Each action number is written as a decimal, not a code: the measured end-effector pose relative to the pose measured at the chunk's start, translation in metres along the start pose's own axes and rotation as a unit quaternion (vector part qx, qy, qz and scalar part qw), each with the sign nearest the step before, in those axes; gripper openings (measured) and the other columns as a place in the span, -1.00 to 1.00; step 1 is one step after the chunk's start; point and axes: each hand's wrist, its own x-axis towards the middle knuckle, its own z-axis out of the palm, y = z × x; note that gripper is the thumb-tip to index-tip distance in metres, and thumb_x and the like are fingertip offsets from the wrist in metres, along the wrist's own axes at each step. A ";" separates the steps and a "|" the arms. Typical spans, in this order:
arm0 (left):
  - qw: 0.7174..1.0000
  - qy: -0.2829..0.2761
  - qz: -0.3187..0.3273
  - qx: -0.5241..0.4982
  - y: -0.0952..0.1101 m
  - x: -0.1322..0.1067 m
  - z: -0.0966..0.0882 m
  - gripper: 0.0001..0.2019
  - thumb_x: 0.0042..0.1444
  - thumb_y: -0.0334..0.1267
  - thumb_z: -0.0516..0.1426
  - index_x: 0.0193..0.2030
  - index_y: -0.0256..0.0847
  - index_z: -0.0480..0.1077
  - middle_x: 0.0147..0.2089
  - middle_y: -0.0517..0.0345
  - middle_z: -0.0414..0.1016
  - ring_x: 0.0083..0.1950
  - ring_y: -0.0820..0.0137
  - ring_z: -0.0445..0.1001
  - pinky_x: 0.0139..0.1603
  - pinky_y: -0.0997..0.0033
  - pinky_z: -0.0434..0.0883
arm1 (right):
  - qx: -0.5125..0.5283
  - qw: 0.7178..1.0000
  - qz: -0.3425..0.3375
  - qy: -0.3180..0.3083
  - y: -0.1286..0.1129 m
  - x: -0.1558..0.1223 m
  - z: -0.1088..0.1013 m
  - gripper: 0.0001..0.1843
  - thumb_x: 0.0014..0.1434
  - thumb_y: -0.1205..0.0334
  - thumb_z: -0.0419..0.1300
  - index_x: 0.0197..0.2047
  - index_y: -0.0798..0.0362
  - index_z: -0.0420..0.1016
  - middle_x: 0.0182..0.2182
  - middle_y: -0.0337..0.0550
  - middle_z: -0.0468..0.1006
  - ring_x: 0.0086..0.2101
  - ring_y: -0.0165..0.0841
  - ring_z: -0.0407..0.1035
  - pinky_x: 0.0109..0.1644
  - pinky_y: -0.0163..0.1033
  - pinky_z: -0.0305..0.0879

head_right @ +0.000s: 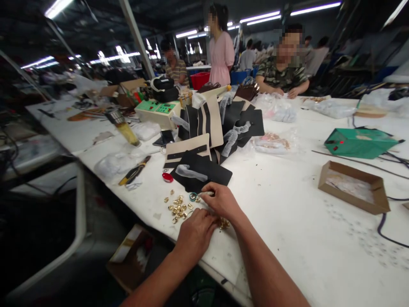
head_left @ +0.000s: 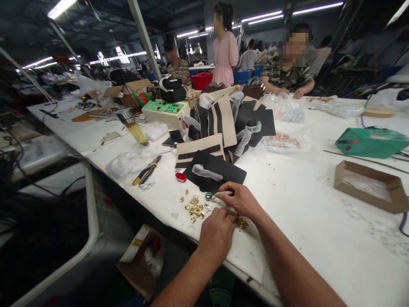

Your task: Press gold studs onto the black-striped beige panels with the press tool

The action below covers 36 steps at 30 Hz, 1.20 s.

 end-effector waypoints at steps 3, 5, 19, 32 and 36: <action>1.000 -0.001 0.005 -0.016 -0.005 -0.003 -0.002 -0.87 0.37 -0.35 0.16 -0.07 -0.11 0.54 -0.06 0.09 0.57 -0.01 0.21 0.48 -0.03 0.19 0.46 | -0.044 0.999 -0.016 -0.003 0.003 0.000 0.007 -0.82 0.21 0.09 0.32 -0.19 -0.02 0.66 -0.42 -0.23 0.65 -0.47 -0.36 0.44 -0.35 -0.28 0.32; 1.000 -0.001 0.011 -0.029 -0.008 -0.004 -0.002 -0.87 0.37 -0.36 0.16 -0.08 -0.10 0.54 -0.06 0.10 0.57 -0.01 0.21 0.48 -0.02 0.20 0.46 | -0.056 0.998 -0.019 0.002 0.003 0.000 0.010 -0.83 0.22 0.09 0.31 -0.20 -0.03 0.66 -0.42 -0.24 0.65 -0.46 -0.34 0.45 -0.34 -0.27 0.31; 0.999 -0.043 -0.011 -0.019 -0.013 0.008 -0.006 -0.88 0.37 -0.32 0.16 -0.03 -0.13 0.52 -0.01 0.06 0.56 0.06 0.18 0.52 0.04 0.19 0.52 | -0.062 0.998 0.006 0.014 0.004 0.004 0.012 -0.83 0.21 0.12 0.31 -0.19 -0.02 0.67 -0.33 -0.22 0.69 -0.39 -0.34 0.48 -0.27 -0.26 0.35; 0.996 -0.016 -0.010 -0.091 -0.015 0.012 -0.010 -0.83 0.37 -0.34 0.09 -0.17 -0.19 0.53 -0.16 0.06 0.55 -0.11 0.27 0.53 -0.03 0.29 0.44 | 0.124 0.991 0.051 0.029 0.001 0.008 0.002 -0.68 0.18 -0.04 0.37 -0.20 0.05 0.64 -0.56 -0.28 0.51 -0.54 -0.42 0.35 -0.47 -0.35 0.20; 0.949 0.021 -0.131 -0.286 -0.020 0.007 -0.016 -0.87 0.26 -0.26 0.18 -0.26 -0.20 0.55 -0.35 0.18 0.52 -0.34 0.40 0.44 -0.24 0.40 0.36 | 0.179 0.982 0.058 0.029 0.002 0.009 0.001 -0.64 0.18 -0.10 0.38 -0.19 0.04 0.61 -0.50 -0.24 0.56 -0.53 -0.43 0.37 -0.49 -0.36 0.20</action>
